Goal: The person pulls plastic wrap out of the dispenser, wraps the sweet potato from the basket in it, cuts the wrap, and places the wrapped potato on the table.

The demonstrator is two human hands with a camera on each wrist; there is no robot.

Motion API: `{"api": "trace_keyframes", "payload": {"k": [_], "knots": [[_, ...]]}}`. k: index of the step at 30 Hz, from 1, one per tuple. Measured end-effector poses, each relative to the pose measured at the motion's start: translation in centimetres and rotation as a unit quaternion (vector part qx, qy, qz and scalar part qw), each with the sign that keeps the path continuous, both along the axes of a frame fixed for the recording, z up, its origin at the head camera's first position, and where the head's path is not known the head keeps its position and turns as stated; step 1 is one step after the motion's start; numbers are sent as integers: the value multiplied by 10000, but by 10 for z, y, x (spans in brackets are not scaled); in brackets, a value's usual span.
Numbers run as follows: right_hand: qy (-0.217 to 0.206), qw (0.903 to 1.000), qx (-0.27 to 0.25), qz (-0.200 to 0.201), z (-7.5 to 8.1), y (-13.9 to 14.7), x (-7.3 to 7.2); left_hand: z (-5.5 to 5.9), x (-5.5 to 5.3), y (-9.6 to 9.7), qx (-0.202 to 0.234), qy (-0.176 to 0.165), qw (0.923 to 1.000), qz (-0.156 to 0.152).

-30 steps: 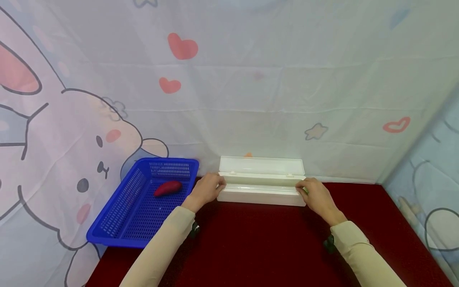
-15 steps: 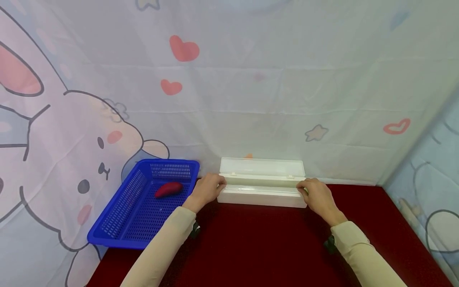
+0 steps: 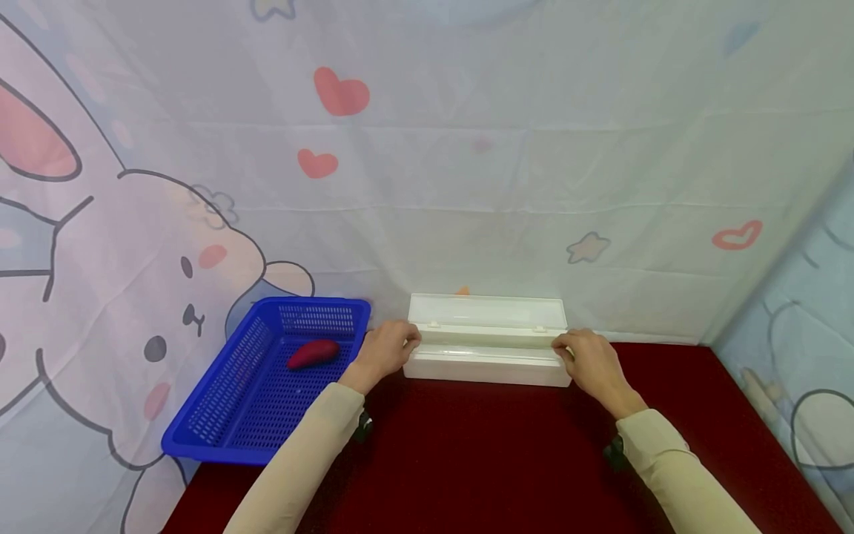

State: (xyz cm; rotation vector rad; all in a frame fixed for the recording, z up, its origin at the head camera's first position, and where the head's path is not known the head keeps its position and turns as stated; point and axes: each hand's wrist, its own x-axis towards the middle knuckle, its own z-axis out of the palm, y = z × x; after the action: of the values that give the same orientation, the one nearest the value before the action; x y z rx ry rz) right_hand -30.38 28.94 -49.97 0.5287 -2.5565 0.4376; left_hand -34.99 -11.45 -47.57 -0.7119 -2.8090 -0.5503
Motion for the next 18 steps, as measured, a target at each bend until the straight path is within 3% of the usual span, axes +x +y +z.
{"api": "trace_keyframes", "payload": {"k": [18], "knots": [[-220, 9997, -88, 25, 12, 2, 0, 8, 0, -1, -41, 163, 9999, -30]]}}
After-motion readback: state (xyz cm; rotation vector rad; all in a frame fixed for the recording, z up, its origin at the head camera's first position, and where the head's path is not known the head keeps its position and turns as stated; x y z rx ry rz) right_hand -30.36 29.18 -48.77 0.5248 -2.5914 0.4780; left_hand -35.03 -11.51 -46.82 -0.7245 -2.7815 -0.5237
